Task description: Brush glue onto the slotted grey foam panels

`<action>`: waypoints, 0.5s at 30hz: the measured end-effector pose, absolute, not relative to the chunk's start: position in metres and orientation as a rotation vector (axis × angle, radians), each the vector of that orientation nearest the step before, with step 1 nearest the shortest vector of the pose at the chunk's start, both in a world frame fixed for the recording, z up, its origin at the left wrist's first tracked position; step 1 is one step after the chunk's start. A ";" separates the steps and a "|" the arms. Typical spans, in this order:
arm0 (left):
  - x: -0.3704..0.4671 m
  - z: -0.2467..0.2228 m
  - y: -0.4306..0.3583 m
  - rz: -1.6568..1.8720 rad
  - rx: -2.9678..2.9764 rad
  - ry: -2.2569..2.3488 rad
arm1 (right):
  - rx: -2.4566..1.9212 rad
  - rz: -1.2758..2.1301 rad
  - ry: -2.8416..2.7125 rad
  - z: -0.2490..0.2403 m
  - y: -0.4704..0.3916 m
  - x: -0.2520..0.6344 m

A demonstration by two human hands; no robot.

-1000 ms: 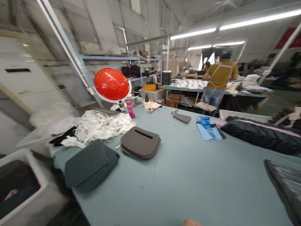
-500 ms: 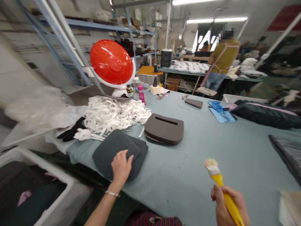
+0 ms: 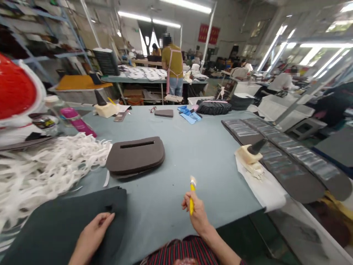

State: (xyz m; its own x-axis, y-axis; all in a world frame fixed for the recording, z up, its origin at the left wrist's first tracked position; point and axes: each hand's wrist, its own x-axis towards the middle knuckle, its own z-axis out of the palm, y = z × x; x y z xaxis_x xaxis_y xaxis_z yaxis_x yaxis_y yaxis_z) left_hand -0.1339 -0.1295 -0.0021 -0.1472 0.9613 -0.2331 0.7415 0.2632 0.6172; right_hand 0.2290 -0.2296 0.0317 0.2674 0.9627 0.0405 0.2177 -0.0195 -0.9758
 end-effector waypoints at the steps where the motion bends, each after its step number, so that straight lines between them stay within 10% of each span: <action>1: -0.111 -0.004 -0.128 0.506 1.515 1.790 | -1.508 0.885 -1.173 0.026 -0.226 0.228; 15: 0.164 -0.027 -0.120 0.550 2.005 1.280 | -2.267 0.459 -1.052 -0.036 -0.229 0.336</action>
State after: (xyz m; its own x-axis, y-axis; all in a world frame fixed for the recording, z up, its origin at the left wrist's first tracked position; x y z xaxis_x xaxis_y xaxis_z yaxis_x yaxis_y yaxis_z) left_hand 0.1636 -0.1203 -0.0269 0.4254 0.9049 -0.0113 0.6146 -0.2797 0.7376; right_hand 0.3361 -0.2294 -0.0364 0.6274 0.7764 -0.0599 0.5723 -0.5120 -0.6405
